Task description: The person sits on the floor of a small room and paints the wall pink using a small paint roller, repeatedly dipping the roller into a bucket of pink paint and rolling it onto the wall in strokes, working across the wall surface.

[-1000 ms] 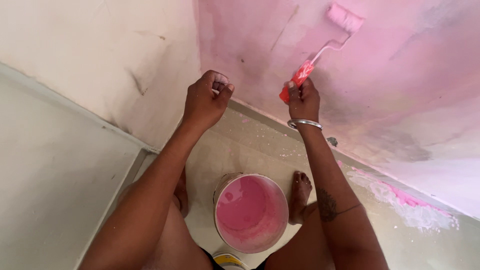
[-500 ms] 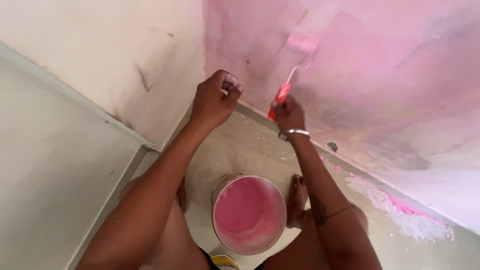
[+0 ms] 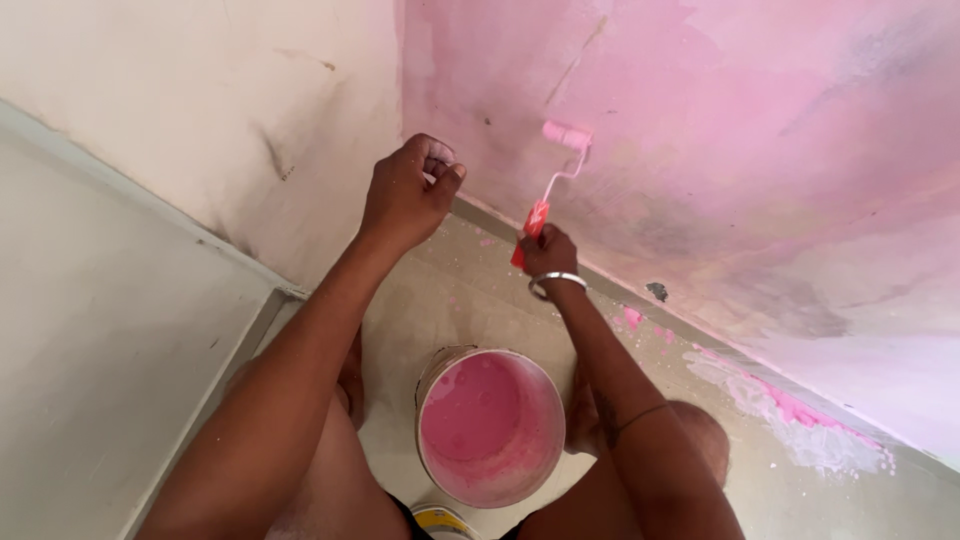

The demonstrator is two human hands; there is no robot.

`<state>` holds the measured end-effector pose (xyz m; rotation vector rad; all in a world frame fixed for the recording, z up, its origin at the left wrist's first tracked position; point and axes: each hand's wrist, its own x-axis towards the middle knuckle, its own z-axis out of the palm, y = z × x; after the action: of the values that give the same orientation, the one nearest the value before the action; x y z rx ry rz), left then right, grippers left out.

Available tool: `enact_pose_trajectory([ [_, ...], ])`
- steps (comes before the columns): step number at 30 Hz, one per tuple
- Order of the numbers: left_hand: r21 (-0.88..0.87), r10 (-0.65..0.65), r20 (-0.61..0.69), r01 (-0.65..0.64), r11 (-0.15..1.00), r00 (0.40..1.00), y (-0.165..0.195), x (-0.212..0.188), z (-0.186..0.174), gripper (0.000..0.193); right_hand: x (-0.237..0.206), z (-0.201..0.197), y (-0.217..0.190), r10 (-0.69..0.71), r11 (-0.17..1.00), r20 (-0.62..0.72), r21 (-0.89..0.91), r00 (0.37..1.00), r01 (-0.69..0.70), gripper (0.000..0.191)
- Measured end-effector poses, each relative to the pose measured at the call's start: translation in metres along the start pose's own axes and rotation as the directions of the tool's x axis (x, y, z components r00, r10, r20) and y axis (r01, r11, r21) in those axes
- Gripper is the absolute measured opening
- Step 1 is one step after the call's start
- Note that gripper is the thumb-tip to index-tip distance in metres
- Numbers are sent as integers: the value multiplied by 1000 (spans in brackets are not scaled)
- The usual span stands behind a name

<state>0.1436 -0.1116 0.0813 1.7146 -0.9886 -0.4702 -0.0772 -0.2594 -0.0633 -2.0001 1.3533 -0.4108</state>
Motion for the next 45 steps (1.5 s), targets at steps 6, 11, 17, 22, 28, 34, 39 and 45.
enact_pose_trajectory([
  [6, 37, -17, -134, 23, 999, 991, -17, 20, -14, 21, 5, -23, -55, -272, 959, -188, 35, 944, 283, 30],
  [11, 58, -15, -146, 24, 998, 989, -21, 18, -12, 22, 20, -64, -94, -303, 834, -194, 419, 933, 358, 18],
  [17, 65, 15, -180, -3, 998, 984, -19, 15, -26, 22, 18, -10, -50, -281, 960, -172, -45, 944, 277, 26],
  [22, -8, -48, -177, 47, 999, 983, -12, 11, -36, 20, -5, 9, -23, 52, 998, 0, -39, 999, -52, 33],
  [28, -28, 6, -207, -12, 1000, 978, -7, 11, -39, 20, 21, -33, -77, -276, 954, -234, 54, 932, 296, 30],
  [34, -25, 0, -171, -4, 1000, 985, -6, 8, -40, 21, 20, -107, -104, -231, 818, -312, 451, 922, 357, 19],
  [39, -27, -58, -159, 54, 998, 986, 0, 6, -49, 22, 0, -95, -65, -40, 932, -304, 332, 952, 145, 18],
  [45, -36, -38, -175, 32, 999, 984, -6, 0, -47, 21, -5, -118, -52, -135, 966, -388, 153, 912, 208, 25],
])
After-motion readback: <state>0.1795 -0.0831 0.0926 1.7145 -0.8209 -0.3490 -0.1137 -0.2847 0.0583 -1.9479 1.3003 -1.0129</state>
